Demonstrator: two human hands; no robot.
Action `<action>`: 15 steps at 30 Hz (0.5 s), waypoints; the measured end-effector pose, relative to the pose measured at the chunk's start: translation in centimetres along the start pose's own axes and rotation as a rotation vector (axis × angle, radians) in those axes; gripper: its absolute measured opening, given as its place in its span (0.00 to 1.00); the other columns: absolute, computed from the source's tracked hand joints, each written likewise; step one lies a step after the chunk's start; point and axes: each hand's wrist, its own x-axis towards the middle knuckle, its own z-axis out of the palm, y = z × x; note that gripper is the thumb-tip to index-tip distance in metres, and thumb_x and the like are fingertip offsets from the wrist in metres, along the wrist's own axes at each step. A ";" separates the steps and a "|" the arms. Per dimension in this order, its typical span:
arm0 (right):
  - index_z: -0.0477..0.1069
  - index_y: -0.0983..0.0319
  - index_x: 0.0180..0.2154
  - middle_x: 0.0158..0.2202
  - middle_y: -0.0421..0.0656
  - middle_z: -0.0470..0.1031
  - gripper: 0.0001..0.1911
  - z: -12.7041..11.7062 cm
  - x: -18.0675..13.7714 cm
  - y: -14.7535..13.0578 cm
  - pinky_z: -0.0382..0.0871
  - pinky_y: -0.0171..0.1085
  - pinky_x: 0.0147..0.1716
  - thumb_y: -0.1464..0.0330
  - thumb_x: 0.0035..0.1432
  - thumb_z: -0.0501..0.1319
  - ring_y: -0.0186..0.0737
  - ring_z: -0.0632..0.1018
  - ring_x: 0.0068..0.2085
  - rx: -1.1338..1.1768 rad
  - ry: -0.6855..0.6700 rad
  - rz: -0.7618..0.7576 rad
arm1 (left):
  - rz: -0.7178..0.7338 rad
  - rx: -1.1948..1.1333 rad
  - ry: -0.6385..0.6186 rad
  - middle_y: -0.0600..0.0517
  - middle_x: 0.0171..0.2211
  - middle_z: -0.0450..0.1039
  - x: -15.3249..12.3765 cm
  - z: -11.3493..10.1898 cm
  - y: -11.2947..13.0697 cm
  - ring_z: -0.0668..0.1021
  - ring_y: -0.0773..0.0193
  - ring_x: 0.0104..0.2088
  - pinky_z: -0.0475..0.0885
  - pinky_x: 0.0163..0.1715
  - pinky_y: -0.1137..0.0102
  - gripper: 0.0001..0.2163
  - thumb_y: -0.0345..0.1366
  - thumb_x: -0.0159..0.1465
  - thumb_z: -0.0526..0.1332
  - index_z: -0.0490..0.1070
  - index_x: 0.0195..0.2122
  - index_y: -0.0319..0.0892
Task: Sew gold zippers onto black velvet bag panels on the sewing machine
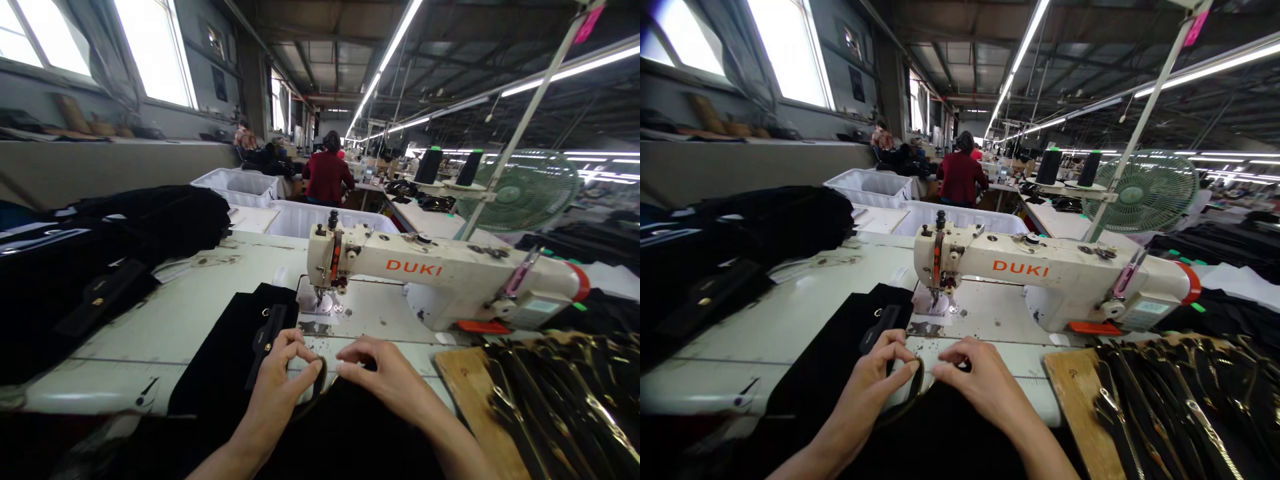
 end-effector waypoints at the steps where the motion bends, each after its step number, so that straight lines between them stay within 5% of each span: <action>1: 0.79 0.58 0.40 0.40 0.41 0.78 0.10 -0.3 0.3 0.1 0.65 0.37 0.46 0.61 0.58 0.66 0.42 0.77 0.43 -0.023 0.055 -0.005 | -0.005 0.012 -0.007 0.49 0.46 0.66 0.4 0.0 0.0 0.72 0.53 0.48 0.64 0.52 0.64 0.09 0.42 0.59 0.62 0.73 0.26 0.42; 6: 0.78 0.56 0.37 0.40 0.41 0.77 0.09 0.7 1.6 -0.1 0.66 0.45 0.49 0.63 0.53 0.71 0.48 0.75 0.47 -0.225 0.078 -0.069 | 0.003 0.149 -0.057 0.50 0.44 0.68 3.8 -0.4 -0.3 0.74 0.54 0.47 0.66 0.52 0.62 0.08 0.39 0.59 0.63 0.75 0.27 0.42; 11: 0.71 0.60 0.52 0.50 0.51 0.72 0.27 4.8 2.3 1.2 0.65 0.59 0.51 0.72 0.50 0.72 0.59 0.71 0.51 -0.668 0.497 -0.182 | 0.011 0.405 -0.131 0.48 0.47 0.72 9.4 -0.1 -2.3 0.75 0.55 0.47 0.70 0.49 0.55 0.08 0.38 0.66 0.64 0.73 0.41 0.38; 15: 0.67 0.61 0.55 0.47 0.49 0.71 0.22 5.7 4.2 3.6 0.74 0.48 0.44 0.77 0.60 0.62 0.48 0.73 0.44 -0.589 0.363 -0.317 | 0.006 0.617 -0.190 0.46 0.51 0.71 12.4 0.7 -3.4 0.76 0.53 0.48 0.72 0.47 0.54 0.14 0.39 0.68 0.62 0.69 0.52 0.39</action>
